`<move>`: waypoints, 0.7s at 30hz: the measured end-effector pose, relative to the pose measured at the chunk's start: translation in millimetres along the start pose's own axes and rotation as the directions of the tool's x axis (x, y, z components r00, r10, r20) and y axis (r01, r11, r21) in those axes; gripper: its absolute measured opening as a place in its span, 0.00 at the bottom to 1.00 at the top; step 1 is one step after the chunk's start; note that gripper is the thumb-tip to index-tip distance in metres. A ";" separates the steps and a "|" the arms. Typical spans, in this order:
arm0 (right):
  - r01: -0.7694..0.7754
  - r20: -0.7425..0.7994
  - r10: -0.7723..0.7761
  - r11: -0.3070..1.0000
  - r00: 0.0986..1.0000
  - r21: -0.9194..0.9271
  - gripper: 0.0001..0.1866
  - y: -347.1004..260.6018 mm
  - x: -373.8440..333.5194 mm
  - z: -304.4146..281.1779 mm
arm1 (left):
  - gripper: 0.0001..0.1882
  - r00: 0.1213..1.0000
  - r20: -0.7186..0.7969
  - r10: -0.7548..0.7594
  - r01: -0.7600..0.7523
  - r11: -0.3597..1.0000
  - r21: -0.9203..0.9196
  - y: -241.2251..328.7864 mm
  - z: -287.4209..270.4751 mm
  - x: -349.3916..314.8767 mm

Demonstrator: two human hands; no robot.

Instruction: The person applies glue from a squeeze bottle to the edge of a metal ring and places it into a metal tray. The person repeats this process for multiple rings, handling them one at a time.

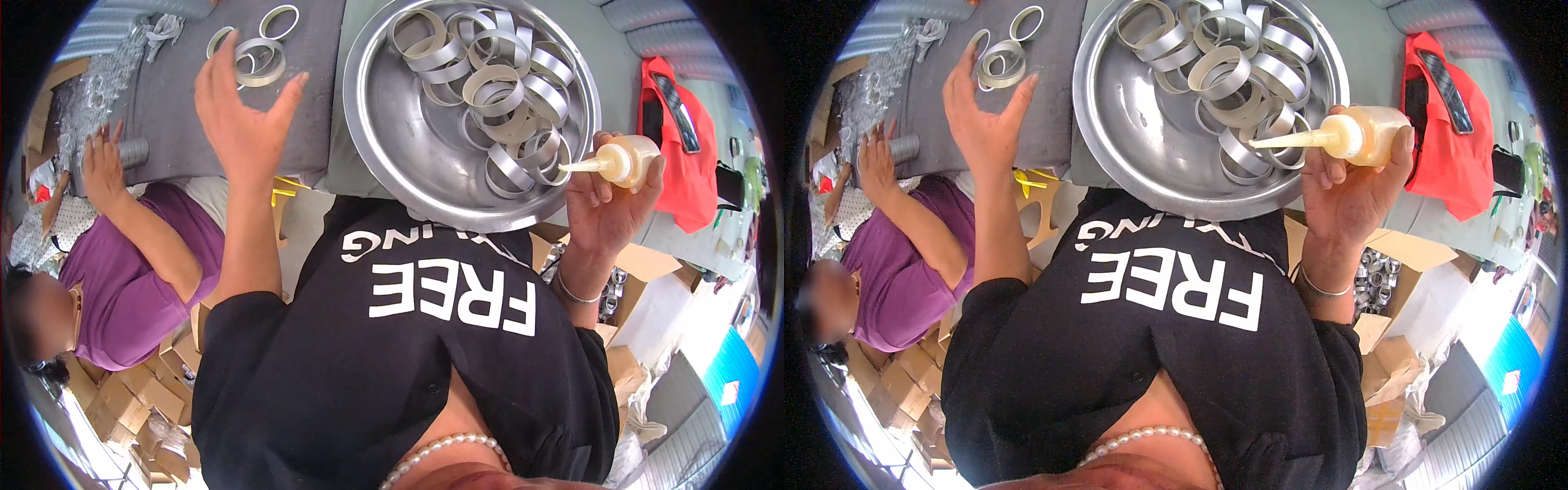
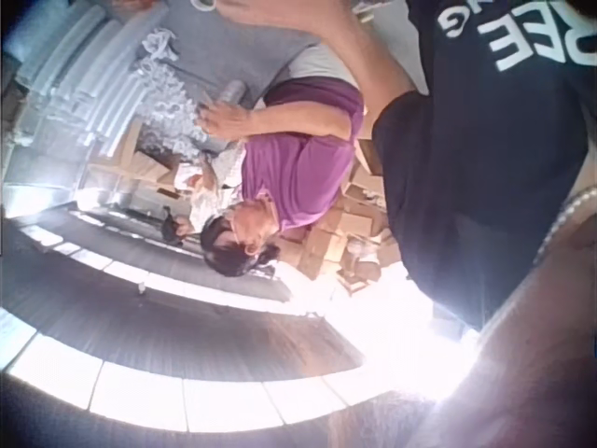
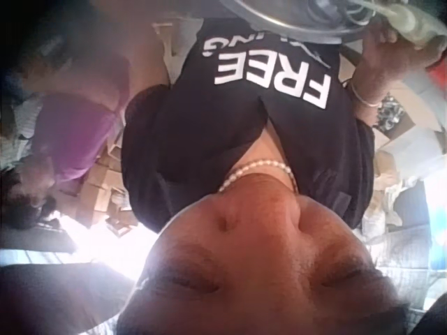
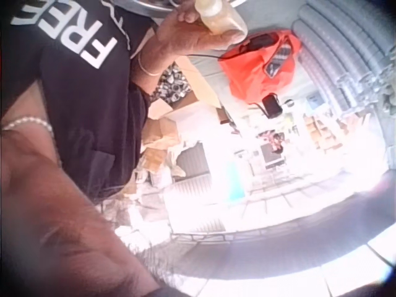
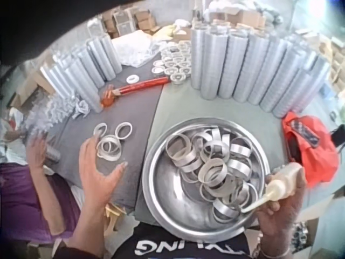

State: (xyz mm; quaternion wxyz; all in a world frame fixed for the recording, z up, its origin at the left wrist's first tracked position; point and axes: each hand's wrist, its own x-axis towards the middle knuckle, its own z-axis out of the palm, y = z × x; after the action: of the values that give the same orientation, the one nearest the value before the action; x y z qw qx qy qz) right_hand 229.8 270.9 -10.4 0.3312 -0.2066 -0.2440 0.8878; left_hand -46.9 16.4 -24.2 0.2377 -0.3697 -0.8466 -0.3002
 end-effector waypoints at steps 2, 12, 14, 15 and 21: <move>0.026 -0.017 -0.027 0.999 0.999 -0.047 0.34 3.9 1.6 3.8 | 0.34 0.985 0.094 0.147 -0.135 0.984 -0.118 13.6 9.8 13.2; 0.117 0.050 -0.113 0.990 0.992 -0.076 0.33 3.6 -5.3 1.7 | 0.30 0.783 0.508 0.359 -0.253 0.930 -0.266 71.3 65.4 54.4; 0.118 0.043 -0.117 0.992 0.992 -0.037 0.33 2.8 -6.6 -0.7 | 0.28 0.804 0.535 0.259 -0.160 0.961 -0.225 71.3 57.4 55.5; 0.121 0.048 -0.119 0.992 0.992 -0.030 0.33 2.8 -6.5 -0.4 | 0.27 0.811 0.547 0.208 -0.113 0.973 -0.203 69.2 52.3 55.2; 0.102 0.033 -0.102 0.995 0.994 -0.002 0.35 8.2 -4.1 -2.4 | 0.32 0.850 0.485 0.207 -0.066 0.954 -0.291 54.7 32.7 24.1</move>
State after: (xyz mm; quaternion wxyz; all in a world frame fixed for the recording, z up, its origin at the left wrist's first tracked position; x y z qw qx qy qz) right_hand 230.0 263.3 -16.1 0.3716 -0.1796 -0.2612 0.8726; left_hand -25.5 80.3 -14.0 -0.0252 -0.5237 -0.8028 -0.2837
